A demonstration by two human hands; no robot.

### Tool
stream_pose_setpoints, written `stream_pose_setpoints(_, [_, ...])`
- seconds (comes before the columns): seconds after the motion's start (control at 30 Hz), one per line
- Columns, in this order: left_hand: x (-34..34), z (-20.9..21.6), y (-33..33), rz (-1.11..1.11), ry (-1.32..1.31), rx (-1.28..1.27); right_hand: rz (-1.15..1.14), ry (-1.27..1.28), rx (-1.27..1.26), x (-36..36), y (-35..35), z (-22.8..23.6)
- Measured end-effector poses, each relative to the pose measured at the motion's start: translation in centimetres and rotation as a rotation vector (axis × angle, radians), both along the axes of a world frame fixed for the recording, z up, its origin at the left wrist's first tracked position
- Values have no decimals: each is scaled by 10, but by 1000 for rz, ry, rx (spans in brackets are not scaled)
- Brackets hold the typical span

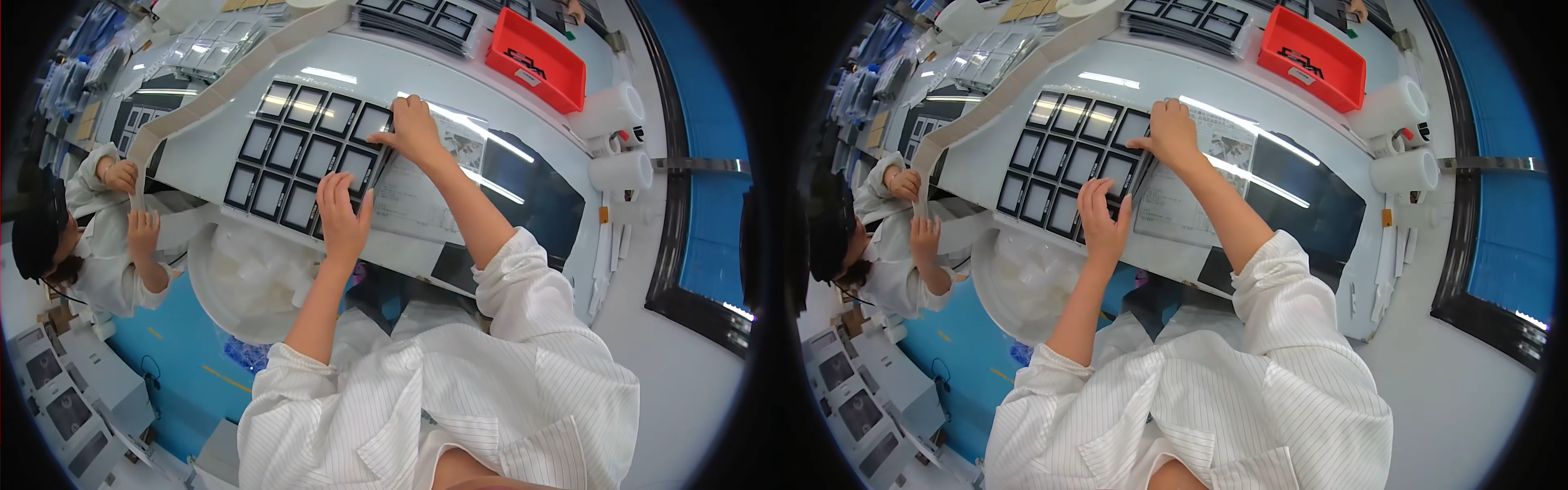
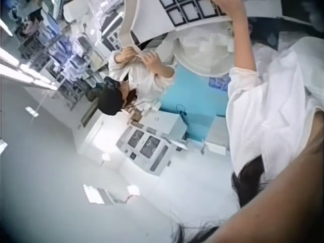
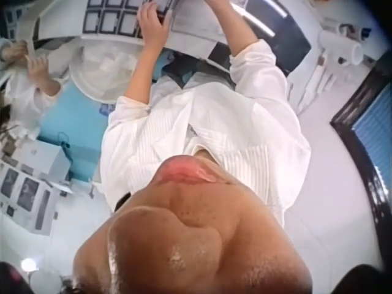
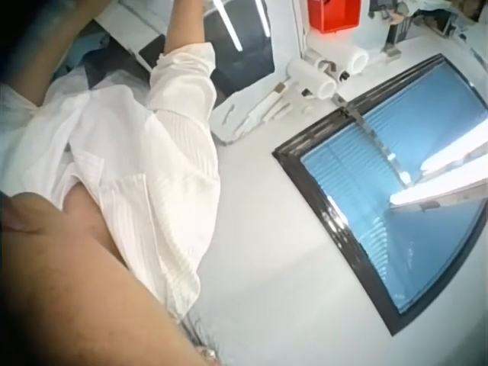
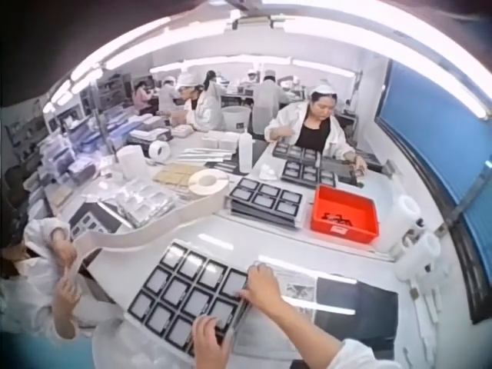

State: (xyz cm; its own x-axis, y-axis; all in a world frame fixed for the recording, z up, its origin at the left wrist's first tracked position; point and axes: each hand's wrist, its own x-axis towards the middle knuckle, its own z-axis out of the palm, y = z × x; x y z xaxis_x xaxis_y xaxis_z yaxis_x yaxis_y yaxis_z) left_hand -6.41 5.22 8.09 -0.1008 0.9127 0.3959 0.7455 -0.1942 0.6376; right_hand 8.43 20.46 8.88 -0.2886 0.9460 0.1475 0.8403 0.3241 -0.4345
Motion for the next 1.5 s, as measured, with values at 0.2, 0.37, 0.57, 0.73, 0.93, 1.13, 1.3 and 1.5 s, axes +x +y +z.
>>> stream_pose_setpoints(0.2, [-2,-1,0,-7,-16,21,-177,-88,-36,-19,14,-3])
stream_pose_setpoints(0.37, [-3,-4,-1,19,-43,53,-241,-127,-38,-20,23,-2])
stream_pose_setpoints(0.57, [-5,-3,0,17,-56,96,-153,194,72,-20,14,27])
stream_pose_setpoints(0.73, [-4,7,-2,37,-42,241,-55,1003,-472,-13,-14,52])
stream_pose_setpoints(0.93, [-4,23,-103,-535,-171,265,-32,1168,-459,79,-54,87])
stream_pose_setpoints(1.13, [34,-18,-164,-624,-1466,-775,-241,1124,-611,266,-111,45])
stream_pose_setpoints(1.3, [74,-29,-133,-451,-1322,-1031,-614,-473,-176,309,-185,-2])
stream_pose_setpoints(1.5, [105,-57,-112,-516,-1279,-1024,27,67,-425,167,-235,26])
